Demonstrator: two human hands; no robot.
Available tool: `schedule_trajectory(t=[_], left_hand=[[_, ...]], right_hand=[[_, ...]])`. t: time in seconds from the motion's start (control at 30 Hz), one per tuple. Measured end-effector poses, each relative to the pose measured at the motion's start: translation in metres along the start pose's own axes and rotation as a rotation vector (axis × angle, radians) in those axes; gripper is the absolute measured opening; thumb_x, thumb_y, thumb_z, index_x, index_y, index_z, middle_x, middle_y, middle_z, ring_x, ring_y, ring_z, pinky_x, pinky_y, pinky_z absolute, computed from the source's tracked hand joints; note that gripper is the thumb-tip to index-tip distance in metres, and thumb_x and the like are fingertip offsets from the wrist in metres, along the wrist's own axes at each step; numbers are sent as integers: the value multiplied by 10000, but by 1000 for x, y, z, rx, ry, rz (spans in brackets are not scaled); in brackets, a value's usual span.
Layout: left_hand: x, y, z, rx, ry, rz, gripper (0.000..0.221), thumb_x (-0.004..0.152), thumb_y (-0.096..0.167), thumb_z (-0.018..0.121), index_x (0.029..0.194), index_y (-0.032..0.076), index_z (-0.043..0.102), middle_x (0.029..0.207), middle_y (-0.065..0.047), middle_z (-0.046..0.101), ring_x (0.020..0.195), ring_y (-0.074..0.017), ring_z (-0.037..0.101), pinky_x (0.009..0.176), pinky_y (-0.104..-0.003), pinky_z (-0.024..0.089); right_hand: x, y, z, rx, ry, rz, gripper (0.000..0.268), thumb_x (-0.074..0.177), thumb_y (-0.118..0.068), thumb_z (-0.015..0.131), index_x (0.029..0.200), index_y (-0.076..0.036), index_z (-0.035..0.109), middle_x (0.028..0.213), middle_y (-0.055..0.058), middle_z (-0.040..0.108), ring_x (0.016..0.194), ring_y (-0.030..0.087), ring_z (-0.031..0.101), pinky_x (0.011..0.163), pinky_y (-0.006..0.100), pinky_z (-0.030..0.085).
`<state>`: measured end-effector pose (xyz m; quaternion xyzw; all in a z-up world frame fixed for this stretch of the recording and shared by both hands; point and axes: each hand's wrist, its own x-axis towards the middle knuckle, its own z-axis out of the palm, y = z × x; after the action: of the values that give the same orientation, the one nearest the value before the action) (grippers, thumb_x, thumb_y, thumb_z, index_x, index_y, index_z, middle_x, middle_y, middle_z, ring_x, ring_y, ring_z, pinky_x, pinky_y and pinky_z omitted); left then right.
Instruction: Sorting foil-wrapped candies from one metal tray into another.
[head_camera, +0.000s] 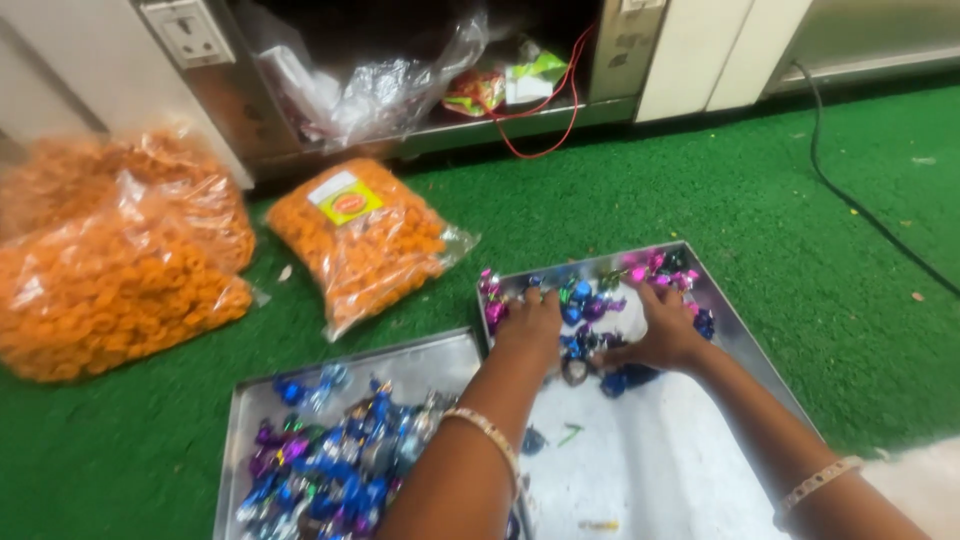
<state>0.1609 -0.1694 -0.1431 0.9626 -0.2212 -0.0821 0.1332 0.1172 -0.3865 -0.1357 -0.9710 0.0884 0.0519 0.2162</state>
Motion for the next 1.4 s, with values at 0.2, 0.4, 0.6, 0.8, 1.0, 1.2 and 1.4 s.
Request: schedule_trajectory(t=[0.2,0.4,0.6,0.8,1.0,1.2,1.4], left_hand=[[-21,27,-75,85,-294,-86,1168,539,91,1015,1494,72,343,1532,-191,304,1321,-396,533,1031,-437,542],[-19,14,-43,29,-188,-77,1295,448,155,1025,1536,161,322,1475,-181,383,1183,-366,646,962,-434,575],[-31,3,-21,63,-279,-82,1156,480,351,999,1459,192,407,1436,-135,451,1205,-325,636,961,-461,557],[-55,14,-23,149,-286,-63,1139,523,294,1000,1456,77,384,1374,-173,498,1197,-335,642,945,-417,562],[-94,33,1,108,-102,-80,947,604,262,973,1366,92,437,1330,-169,494,1162,-379,610,940,-431,542],[-120,38,-1,-118,-142,-86,945,587,265,989,1347,107,451,1330,-172,482,1180,-379,595,960,-440,546],[-145,40,-36,-449,-78,-131,816,495,255,963,1214,172,586,1263,-103,577,1190,-365,612,970,-442,546]], right_hand=[[4,-35,-25,-205,-90,41,1595,388,-686,1016,1607,-346,46,1572,274,167,1488,541,117,1176,688,225],[-3,-50,-27,-252,-310,23,1307,486,-669,1013,1537,-514,252,1600,260,125,1451,592,132,1105,746,280],[-47,-80,1,-30,-230,-57,1081,520,-514,970,1430,-541,388,1287,209,466,1200,486,522,1031,564,507],[-73,-87,4,10,-201,-103,1065,503,-432,1002,1399,-448,427,1334,187,493,1156,485,580,991,510,530],[-91,-71,29,-36,-139,-113,1164,483,-395,980,1450,-279,342,1250,166,582,1072,435,660,918,488,561],[-135,-97,-11,120,-312,17,750,598,-301,912,1267,-292,572,1133,88,769,969,303,789,831,421,643],[-120,-35,12,338,-250,-174,592,707,-193,870,1243,-247,623,1075,121,755,909,242,794,736,373,656]])
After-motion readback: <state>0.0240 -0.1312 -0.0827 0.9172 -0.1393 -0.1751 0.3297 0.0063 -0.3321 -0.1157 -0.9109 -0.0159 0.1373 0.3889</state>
